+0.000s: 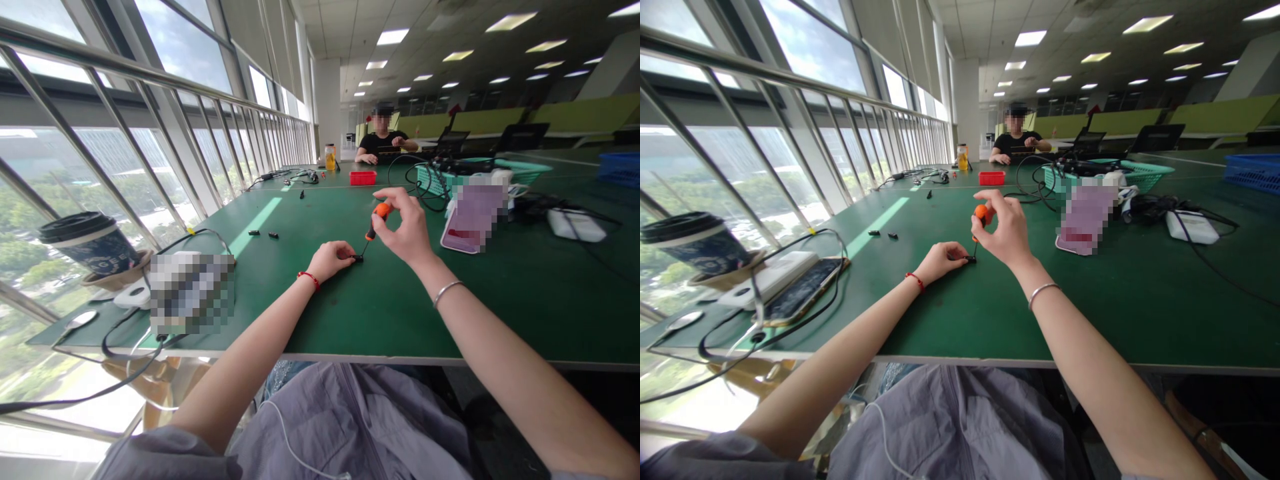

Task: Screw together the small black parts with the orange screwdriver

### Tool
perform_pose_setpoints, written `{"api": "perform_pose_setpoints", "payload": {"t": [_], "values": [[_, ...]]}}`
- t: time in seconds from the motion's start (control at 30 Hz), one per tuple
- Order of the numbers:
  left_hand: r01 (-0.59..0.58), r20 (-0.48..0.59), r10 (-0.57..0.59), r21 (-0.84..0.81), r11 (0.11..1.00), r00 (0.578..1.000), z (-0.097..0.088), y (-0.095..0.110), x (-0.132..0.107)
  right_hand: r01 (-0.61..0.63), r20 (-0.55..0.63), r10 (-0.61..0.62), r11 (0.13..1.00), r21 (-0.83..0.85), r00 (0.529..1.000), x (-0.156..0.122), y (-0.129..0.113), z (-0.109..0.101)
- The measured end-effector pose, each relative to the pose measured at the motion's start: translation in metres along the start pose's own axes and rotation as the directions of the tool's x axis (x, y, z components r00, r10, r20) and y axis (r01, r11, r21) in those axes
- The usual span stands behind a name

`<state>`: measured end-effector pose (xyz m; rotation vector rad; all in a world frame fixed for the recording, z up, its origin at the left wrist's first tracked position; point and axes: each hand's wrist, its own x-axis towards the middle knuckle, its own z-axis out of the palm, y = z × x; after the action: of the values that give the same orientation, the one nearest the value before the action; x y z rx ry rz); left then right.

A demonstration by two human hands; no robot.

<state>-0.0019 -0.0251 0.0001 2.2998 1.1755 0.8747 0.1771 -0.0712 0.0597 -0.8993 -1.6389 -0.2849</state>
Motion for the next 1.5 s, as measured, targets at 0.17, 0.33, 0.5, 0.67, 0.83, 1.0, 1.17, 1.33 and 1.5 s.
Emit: {"api": "perform_pose_setpoints", "payload": {"t": [0.17, 0.33, 0.5, 0.67, 0.83, 1.0, 1.17, 1.33, 1.5], "values": [[-0.001, 0.004, 0.001, -0.004, 1.0, 1.0, -0.0004, 0.0004, 0.0001, -0.011, 0.014, 0.012, 1.0, -0.009, 1.0, -0.0001, -0.0029, 0.0006], [0.001, 0.006, -0.001, -0.006, 1.0, 1.0, 0.0, -0.0004, 0.0004, -0.027, 0.008, 0.027, 1.0, -0.003, 1.0, -0.0005, -0.0003, 0.0008], [0.004, 0.004, -0.004, -0.008, 1.0, 1.0, 0.0002, 0.0009, 0.0, -0.005, 0.039, 0.002, 0.998, 0.057, 0.999, -0.0005, -0.0002, 0.0012], [-0.003, 0.006, 0.003, -0.005, 1.0, 1.0, 0.0003, 0.0009, 0.0, -0.067, 0.009, 0.067, 0.998, 0.0, 0.998, -0.0001, -0.0026, 0.0007], [0.001, -0.002, -0.001, -0.008, 1.0, 1.0, 0.0008, -0.0003, 0.0007, -0.023, -0.003, 0.023, 0.999, 0.033, 1.0, -0.0013, 0.0027, 0.0031], [0.008, 0.005, -0.008, -0.003, 1.0, 1.0, 0.0002, 0.0004, 0.0004, -0.052, 0.011, 0.052, 0.999, 0.01, 0.999, -0.0004, -0.0006, 0.0029], [0.005, 0.007, -0.005, -0.001, 1.0, 1.0, 0.0008, -0.0014, 0.0008, -0.057, -0.002, 0.057, 0.998, 0.013, 0.998, -0.0004, -0.0009, 0.0014], [0.006, 0.001, -0.006, -0.005, 1.0, 1.0, 0.0009, -0.0009, 0.0005, -0.02, 0.015, 0.019, 1.0, 0.023, 1.0, -0.0008, -0.0019, 0.002], [0.006, 0.005, -0.006, -0.003, 1.0, 1.0, 0.0006, 0.0003, 0.0002, -0.043, 0.004, 0.043, 0.999, -0.011, 0.999, -0.0004, -0.0042, 0.0011]]}}
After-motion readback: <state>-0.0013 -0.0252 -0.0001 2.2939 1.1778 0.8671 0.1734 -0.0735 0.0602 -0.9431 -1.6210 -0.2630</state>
